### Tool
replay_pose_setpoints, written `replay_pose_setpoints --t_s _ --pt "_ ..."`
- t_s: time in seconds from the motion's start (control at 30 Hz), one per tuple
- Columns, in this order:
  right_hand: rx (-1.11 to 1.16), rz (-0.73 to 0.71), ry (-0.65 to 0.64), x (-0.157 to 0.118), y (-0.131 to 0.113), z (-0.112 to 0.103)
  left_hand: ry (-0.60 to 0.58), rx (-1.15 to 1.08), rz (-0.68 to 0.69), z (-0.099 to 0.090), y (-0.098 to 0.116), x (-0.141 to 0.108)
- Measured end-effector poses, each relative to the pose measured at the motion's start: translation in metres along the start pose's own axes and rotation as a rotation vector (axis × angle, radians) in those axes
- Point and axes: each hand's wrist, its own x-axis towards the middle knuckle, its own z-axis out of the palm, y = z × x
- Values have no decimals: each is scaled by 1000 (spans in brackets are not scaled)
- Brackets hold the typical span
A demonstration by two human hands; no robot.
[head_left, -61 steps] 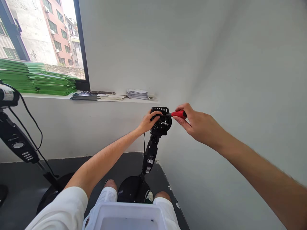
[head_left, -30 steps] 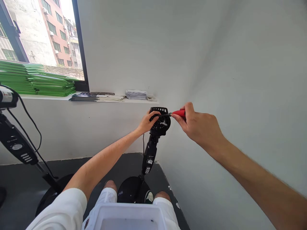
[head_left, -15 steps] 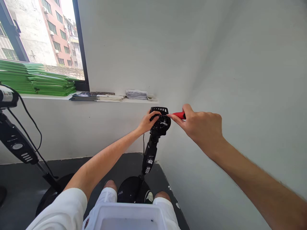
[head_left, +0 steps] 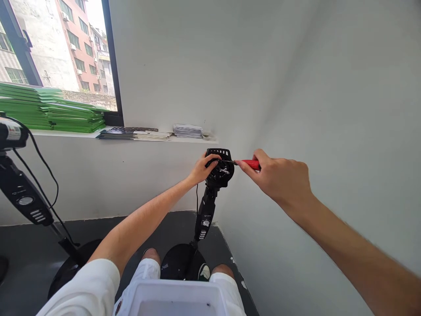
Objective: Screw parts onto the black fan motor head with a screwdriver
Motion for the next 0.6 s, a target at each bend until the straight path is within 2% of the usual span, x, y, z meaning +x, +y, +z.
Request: replay_pose_setpoints --t_s 0.1,0.2,0.3,0.4,0.53,0.6 --pt "269 75 102 -17 10 -6 -12 -26 -13 -3 4 -2" --pt "548 273 210 -47 17 -11 -15 -45 -20 -5 7 -4" --pt "811 477 245 -88 19 -5 9 -63 -59 -4 8 -5" --pt "1017 649 191 -136 15 17 12 -81 -132 -3 10 -5" --pt "1098 805 -11 -201 7 62 -73 -46 -67 -8 12 -1" --pt "1113 825 -104 -230 -1 86 -100 -5 -50 -11 11 4"
